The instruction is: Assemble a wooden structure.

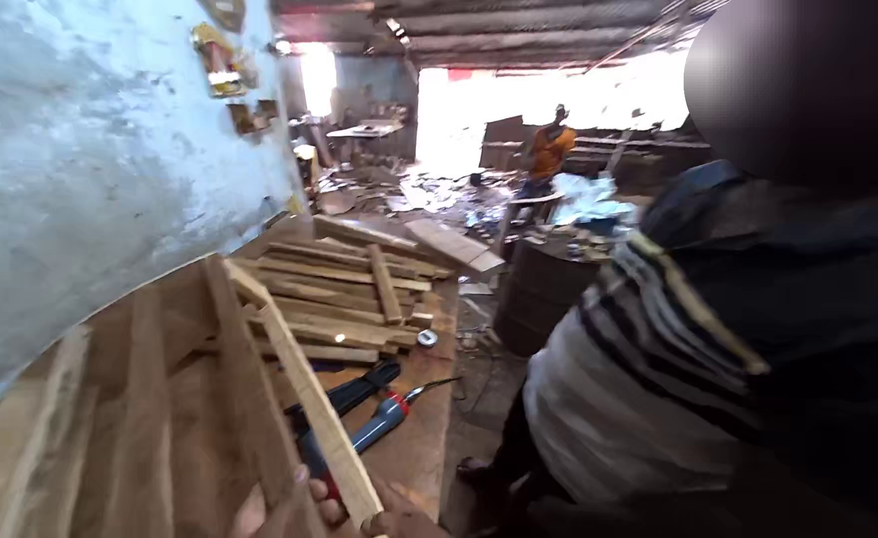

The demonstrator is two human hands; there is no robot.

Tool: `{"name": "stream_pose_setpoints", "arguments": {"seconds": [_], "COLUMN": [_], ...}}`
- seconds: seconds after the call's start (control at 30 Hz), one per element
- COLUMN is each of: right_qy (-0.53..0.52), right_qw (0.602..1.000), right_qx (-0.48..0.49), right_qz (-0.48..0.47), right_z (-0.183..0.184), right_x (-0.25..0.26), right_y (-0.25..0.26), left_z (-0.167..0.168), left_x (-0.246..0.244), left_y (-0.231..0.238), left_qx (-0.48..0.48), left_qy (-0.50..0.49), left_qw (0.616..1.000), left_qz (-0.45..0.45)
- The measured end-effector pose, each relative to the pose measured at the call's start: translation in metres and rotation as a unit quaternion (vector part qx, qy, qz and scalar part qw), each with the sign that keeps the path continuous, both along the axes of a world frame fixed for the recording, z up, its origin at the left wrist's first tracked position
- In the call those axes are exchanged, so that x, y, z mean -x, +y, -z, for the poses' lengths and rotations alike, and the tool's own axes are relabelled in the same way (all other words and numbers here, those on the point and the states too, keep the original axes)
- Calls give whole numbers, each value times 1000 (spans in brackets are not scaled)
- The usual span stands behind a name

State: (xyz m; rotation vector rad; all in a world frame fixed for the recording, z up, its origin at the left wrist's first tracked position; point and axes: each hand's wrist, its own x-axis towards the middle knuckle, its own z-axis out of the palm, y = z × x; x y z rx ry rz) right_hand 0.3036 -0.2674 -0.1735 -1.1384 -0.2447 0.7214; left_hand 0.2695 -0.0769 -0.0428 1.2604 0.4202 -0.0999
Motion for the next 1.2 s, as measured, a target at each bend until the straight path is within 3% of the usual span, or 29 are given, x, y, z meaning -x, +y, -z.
{"name": "stream_pose_setpoints", "arguments": {"seconds": [0.1,0.27,0.4,0.5,0.57,0.73,0.93,1.03,1.2], "right_qy": [7,56,45,-86,-127,-90,2,-2,-48], "right_qw": [999,995,987,953,934,943,958,949,930], "right_qx": [-1,-23,40,153,179,233,258,277,293], "right_qz": [-31,-80,-148,-248,-280,-220,-124,-150,-217], "right_z": [7,26,51,68,65,71,99,97,78], "right_x": [5,28,46,42,35,32,53,62,72], "right_y": [35,88,116,116,106,57,22,25,27], "left_z": [-2,15,39,71,93,136,135,126,103], "left_x": [11,36,62,88,105,152,183,201,247], "left_y": [20,59,86,104,115,136,144,143,128], "left_qx": [-23,-42,-68,-85,-101,-147,-239,-362,-469], "left_qy": [32,48,80,86,109,166,188,230,275], "left_qw": [996,987,981,979,976,967,949,902,839], "left_qz": [-82,-145,-166,-165,-161,-122,-79,-39,-7]}}
